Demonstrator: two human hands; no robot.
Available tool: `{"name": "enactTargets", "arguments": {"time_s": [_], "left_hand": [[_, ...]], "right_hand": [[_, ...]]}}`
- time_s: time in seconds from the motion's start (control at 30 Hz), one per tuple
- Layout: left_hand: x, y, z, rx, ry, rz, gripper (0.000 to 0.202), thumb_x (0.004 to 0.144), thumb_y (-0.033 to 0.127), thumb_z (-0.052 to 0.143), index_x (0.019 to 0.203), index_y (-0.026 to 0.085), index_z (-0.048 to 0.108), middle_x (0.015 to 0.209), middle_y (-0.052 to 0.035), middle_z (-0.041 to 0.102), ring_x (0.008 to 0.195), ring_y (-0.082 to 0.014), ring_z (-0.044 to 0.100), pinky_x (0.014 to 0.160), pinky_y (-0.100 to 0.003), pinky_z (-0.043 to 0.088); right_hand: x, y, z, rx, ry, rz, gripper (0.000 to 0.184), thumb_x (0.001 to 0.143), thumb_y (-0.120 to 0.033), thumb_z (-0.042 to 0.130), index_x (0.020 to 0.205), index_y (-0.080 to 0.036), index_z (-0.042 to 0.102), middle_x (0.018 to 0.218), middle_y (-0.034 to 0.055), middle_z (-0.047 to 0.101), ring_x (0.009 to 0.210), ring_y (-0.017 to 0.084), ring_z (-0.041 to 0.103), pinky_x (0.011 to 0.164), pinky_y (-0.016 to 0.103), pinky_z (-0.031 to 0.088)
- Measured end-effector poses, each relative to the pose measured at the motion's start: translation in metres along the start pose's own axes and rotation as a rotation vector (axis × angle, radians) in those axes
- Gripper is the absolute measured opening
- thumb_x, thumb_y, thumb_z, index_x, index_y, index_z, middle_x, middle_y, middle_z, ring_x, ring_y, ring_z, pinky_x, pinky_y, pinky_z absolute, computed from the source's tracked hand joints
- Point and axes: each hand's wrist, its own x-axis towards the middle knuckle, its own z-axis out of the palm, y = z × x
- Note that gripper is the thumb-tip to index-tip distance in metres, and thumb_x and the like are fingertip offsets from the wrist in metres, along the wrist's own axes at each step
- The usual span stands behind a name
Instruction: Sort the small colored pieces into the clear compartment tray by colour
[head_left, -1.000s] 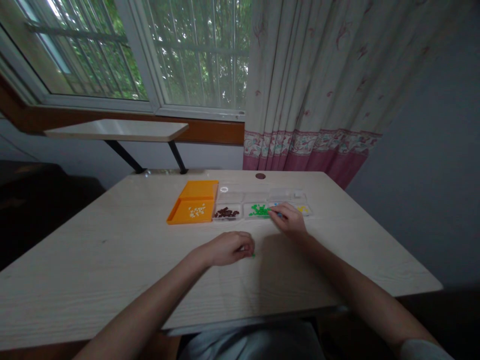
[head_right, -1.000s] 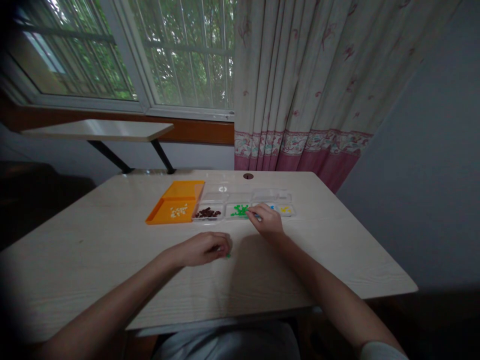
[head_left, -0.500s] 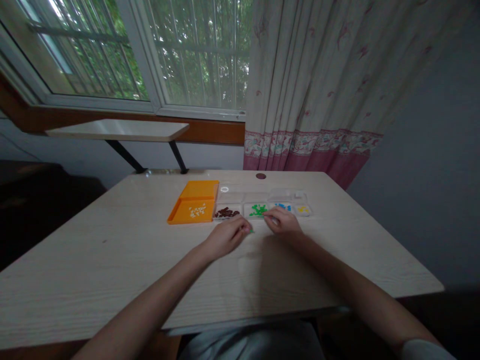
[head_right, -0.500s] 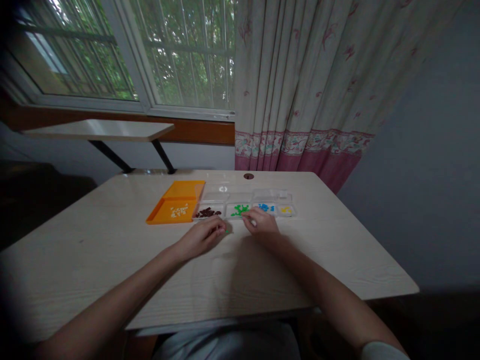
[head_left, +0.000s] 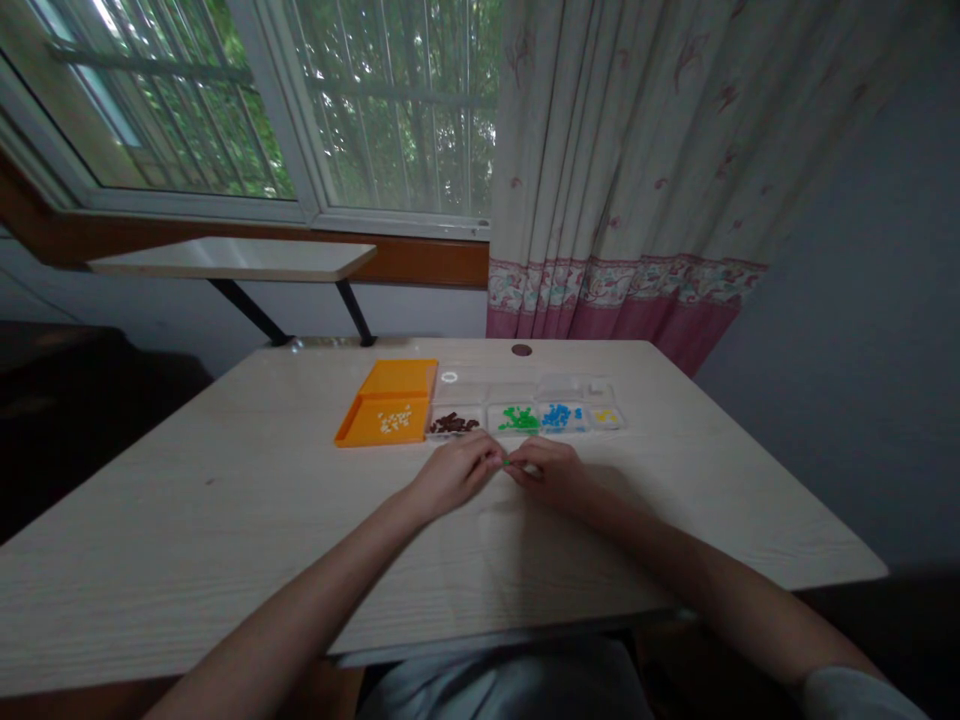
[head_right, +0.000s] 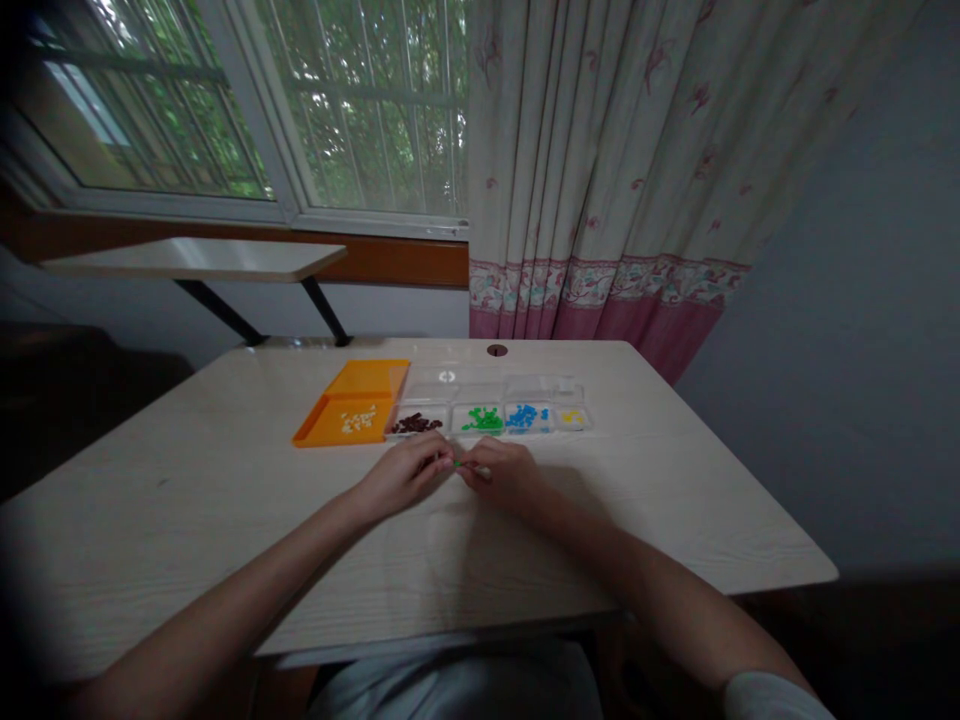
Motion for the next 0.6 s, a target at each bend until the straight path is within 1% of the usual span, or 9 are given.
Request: {"name": "enactTargets", "arguments": {"time_s": [0.13, 0.2, 0.23, 0.3, 0.37, 0.43, 0.6], "left_hand": [[0.0, 0.002, -0.003, 0.02, 0.002, -0.004, 0.018, 0.088, 0.025, 0.04, 0.085, 0.016, 0.056, 0.083, -0.0045, 0.056, 0.079, -0.0138, 0.052, 0.07, -0.023, 0.039], [-0.001, 0.001, -0.006, 0.061, 0.007, -0.009, 0.019, 0.088, 0.026, 0.04, 0.085, 0.016, 0.056, 0.081, -0.0042, 0.057, 0.076, -0.0135, 0.052, 0.068, -0.022, 0.039], [-0.001, 0.0, -0.007, 0.092, 0.002, -0.009, 0.02, 0.087, 0.027, 0.04, 0.085, 0.016, 0.056, 0.081, -0.0041, 0.057, 0.075, -0.0134, 0.053, 0.066, -0.022, 0.039], [-0.001, -0.003, -0.009, 0.173, -0.025, 0.001, 0.02, 0.087, 0.028, 0.04, 0.084, 0.016, 0.056, 0.079, -0.004, 0.058, 0.073, -0.0134, 0.053, 0.065, -0.022, 0.038], [-0.002, -0.006, -0.01, 0.261, -0.073, 0.022, 0.022, 0.087, 0.028, 0.039, 0.082, 0.016, 0.056, 0.078, -0.004, 0.059, 0.073, -0.0137, 0.054, 0.064, -0.023, 0.038], [-0.002, -0.008, -0.011, 0.332, -0.118, 0.04, 0.023, 0.088, 0.028, 0.038, 0.08, 0.016, 0.056, 0.077, -0.0038, 0.06, 0.072, -0.0139, 0.055, 0.063, -0.023, 0.038], [-0.003, -0.008, -0.011, 0.394, -0.182, 0.058, 0.024, 0.088, 0.028, 0.037, 0.08, 0.016, 0.056, 0.077, -0.0036, 0.062, 0.069, -0.0134, 0.056, 0.062, -0.022, 0.039]], "right_hand": [[0.0, 0.001, -0.001, 0.001, 0.024, -0.02, 0.013, 0.08, -0.027, 0.052, 0.078, -0.021, 0.064, 0.069, 0.0002, 0.063, 0.064, 0.01, 0.057, 0.061, 0.019, 0.042], [0.002, 0.005, -0.005, -0.022, 0.067, -0.036, 0.014, 0.081, -0.027, 0.051, 0.077, -0.021, 0.064, 0.069, 0.0008, 0.064, 0.064, 0.01, 0.058, 0.061, 0.02, 0.043], [0.003, 0.007, -0.007, -0.036, 0.107, -0.05, 0.015, 0.081, -0.027, 0.051, 0.077, -0.021, 0.064, 0.07, 0.0013, 0.064, 0.065, 0.011, 0.059, 0.062, 0.02, 0.044], [0.006, 0.013, -0.013, -0.065, 0.229, -0.09, 0.014, 0.081, -0.026, 0.052, 0.077, -0.02, 0.065, 0.07, 0.0023, 0.066, 0.065, 0.011, 0.06, 0.061, 0.02, 0.045], [0.008, 0.018, -0.019, -0.089, 0.349, -0.123, 0.013, 0.08, -0.024, 0.053, 0.077, -0.02, 0.065, 0.07, 0.0027, 0.067, 0.063, 0.011, 0.06, 0.06, 0.02, 0.046], [0.01, 0.021, -0.024, -0.11, 0.418, -0.141, 0.012, 0.08, -0.022, 0.055, 0.077, -0.019, 0.066, 0.069, 0.0027, 0.067, 0.062, 0.011, 0.06, 0.059, 0.02, 0.047], [0.011, 0.022, -0.027, -0.145, 0.431, -0.147, 0.01, 0.079, -0.021, 0.056, 0.078, -0.019, 0.066, 0.07, 0.0032, 0.067, 0.062, 0.011, 0.06, 0.058, 0.02, 0.048]]}}
